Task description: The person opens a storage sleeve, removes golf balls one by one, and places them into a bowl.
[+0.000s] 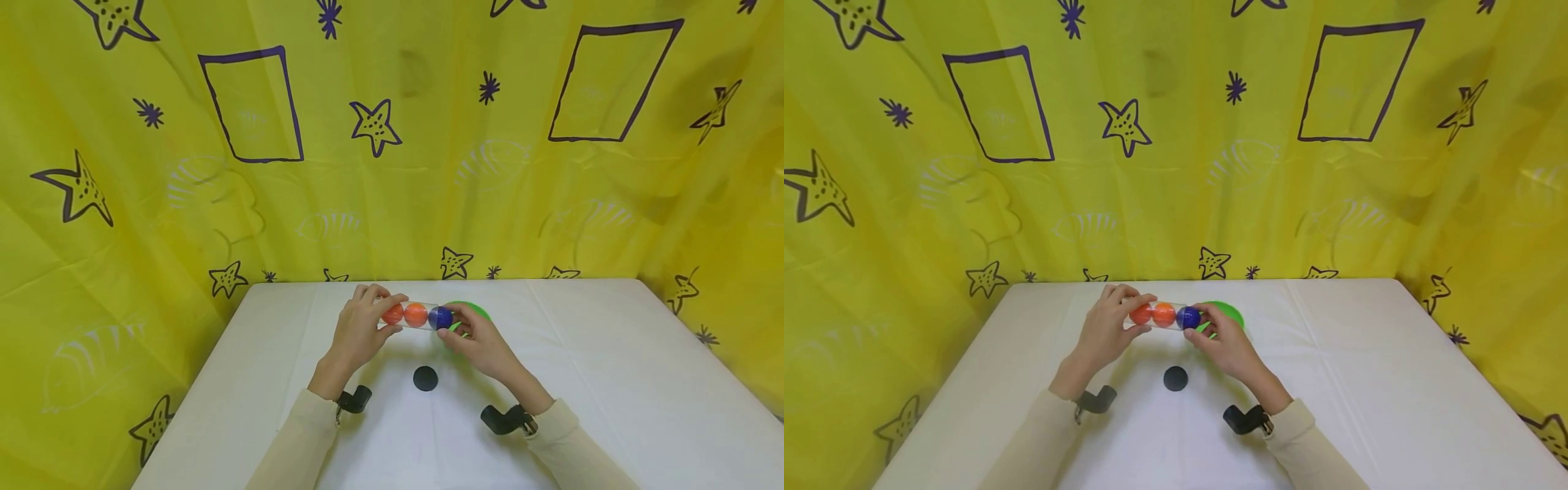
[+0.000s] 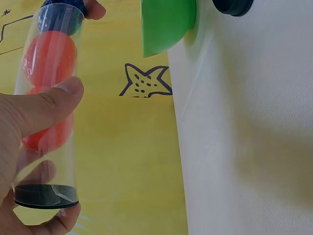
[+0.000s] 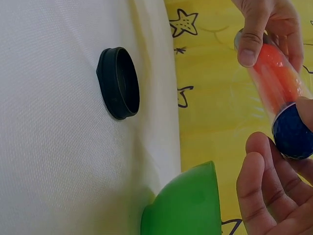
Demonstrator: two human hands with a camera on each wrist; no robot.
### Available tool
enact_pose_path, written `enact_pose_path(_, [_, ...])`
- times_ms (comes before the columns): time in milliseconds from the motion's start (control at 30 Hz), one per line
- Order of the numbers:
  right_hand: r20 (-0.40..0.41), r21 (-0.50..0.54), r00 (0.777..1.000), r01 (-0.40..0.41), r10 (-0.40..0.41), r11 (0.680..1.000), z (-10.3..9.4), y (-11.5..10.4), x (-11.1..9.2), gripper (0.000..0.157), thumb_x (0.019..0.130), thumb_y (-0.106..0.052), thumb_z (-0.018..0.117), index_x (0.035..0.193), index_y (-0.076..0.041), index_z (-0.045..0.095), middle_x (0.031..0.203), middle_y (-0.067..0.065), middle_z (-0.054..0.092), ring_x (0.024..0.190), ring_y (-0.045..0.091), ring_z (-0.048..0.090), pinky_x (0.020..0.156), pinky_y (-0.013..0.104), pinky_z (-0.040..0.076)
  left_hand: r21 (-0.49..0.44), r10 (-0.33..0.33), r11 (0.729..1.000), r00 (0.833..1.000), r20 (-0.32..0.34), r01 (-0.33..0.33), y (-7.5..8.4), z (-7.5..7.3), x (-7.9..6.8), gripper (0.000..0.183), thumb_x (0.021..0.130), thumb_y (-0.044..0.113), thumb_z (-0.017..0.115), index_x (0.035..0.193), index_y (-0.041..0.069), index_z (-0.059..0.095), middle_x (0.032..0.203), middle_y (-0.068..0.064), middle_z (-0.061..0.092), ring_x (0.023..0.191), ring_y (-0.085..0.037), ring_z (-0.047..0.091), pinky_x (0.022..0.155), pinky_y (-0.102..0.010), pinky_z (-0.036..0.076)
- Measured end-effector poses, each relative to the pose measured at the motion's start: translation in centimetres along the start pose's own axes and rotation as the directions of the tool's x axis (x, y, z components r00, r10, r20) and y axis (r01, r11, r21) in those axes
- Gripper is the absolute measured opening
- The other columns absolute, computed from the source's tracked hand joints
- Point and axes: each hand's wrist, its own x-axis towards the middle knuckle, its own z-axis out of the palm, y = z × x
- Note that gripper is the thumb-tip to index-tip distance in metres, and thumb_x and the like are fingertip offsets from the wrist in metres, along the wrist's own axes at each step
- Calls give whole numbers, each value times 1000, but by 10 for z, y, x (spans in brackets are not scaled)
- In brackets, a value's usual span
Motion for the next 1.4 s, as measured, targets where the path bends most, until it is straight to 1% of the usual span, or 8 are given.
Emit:
enact_pose_path(167, [-17, -42, 1000, -23, 23, 999, -1, -1, 0, 44, 95, -18, 73, 134, -4, 57, 117, 20, 63, 86, 26, 63, 68, 25, 56, 1, -7, 1000, 1000, 6, 7, 0, 0, 0, 51, 78, 25, 90, 126, 27, 72, 117, -4, 64, 113, -25, 54, 79, -36, 54])
enact_pose_path(267, [-25, -55, 999, -33, 31, 998, -1, -1, 0, 45, 95, -18, 74, 134, -5, 58, 116, 19, 64, 89, 28, 64, 68, 24, 56, 2, -7, 1000, 1000, 4, 7, -1, 1, -1, 51, 78, 25, 90, 126, 27, 72, 117, -3, 64, 113, -24, 55, 79, -36, 54])
enact_pose_path(467, [-31, -75, 999, -31, 28, 997, -2, 1, 1, 45, 94, -18, 76, 133, -7, 58, 109, 17, 66, 88, 24, 65, 70, 24, 55, 0, -7, 1000, 1000, -1, 7, -1, 0, -1, 51, 79, 26, 89, 126, 27, 72, 117, -4, 65, 112, -25, 55, 77, -36, 54])
enact_pose_path(833, [-41, -69, 999, -26, 23, 997, -3, 0, -1, 42, 93, -21, 76, 130, -9, 60, 105, 12, 71, 89, 22, 64, 71, 23, 54, -6, -26, 1000, 1000, 16, 26, -1, 1, -1, 50, 79, 28, 89, 127, 28, 72, 116, -3, 64, 110, -24, 55, 75, -34, 51])
enact_pose_path(1100, [-56, -100, 998, -43, 37, 994, -2, -1, -1, 42, 94, -24, 75, 131, -12, 60, 106, 11, 73, 92, 21, 63, 72, 23, 54, 9, -18, 1000, 1000, 9, 18, -1, 1, -1, 50, 79, 29, 89, 126, 27, 72, 115, -3, 64, 110, -24, 55, 74, -34, 51])
enact_pose_path(1400, [-89, -110, 995, -47, 37, 993, -3, 2, 0, 41, 93, -21, 76, 129, -11, 60, 106, 11, 74, 90, 20, 64, 73, 22, 54, -1, -27, 1000, 1000, 8, 27, -3, 3, -1, 50, 79, 28, 89, 126, 27, 72, 116, -3, 64, 109, -25, 55, 74, -36, 51])
